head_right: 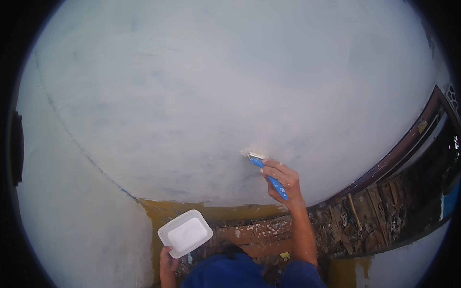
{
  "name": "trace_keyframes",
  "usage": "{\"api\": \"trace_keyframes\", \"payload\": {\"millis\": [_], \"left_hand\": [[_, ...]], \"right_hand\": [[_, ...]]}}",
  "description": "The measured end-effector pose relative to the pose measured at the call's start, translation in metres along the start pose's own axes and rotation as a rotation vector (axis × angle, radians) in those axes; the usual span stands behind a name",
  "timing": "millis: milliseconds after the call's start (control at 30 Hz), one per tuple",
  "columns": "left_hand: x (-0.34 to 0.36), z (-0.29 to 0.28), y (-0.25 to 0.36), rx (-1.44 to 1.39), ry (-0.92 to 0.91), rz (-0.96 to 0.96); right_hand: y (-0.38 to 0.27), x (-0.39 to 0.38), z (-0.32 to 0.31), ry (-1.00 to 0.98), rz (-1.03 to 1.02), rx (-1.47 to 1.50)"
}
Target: The person paints a white wall using a brush, dipping it into a small white container held in their other hand.
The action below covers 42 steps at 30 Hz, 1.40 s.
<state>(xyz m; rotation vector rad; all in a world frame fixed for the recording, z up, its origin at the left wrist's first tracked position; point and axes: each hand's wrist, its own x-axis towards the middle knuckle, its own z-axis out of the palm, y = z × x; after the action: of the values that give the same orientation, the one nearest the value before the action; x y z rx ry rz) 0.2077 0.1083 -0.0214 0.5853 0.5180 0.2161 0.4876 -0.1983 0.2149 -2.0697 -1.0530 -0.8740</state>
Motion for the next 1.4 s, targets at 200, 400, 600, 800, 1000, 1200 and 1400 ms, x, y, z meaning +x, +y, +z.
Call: {"api": "trace_keyframes", "payload": {"millis": [200,400,600,800,1000,1200,1400], "left_hand": [[-0.001,0.003,-0.004,-0.016,-0.001,-0.01],[0.006,0.025,-0.009,-0.027,-0.016,-0.035],[0.0,0.031,-0.006,0.023,-0.014,-0.011],[0.006,0.037,-0.016,0.02,0.027,-0.085],[0.01,0.053,-0.021,0.038,-0.053,-0.166],[0.01,0.056,-0.022,0.087,-0.031,-0.211],[0.01,0.054,-0.026,0.036,-0.004,-0.206]], "right_hand": [[-0.001,0.041,-0.035,0.525,-0.24,-0.356],[0.01,-0.124,0.103,-0.083,-0.047,-0.102],[-0.037,-0.145,0.094,-0.09,0.191,0.139],[-0.092,-0.072,0.063,0.008,0.358,0.483],[-0.111,-0.059,0.079,-0.428,0.24,0.463],[-0.116,-0.067,0.089,-0.542,0.292,0.428],[-0.099,-0.064,0.077,-0.134,0.816,0.845]]}}
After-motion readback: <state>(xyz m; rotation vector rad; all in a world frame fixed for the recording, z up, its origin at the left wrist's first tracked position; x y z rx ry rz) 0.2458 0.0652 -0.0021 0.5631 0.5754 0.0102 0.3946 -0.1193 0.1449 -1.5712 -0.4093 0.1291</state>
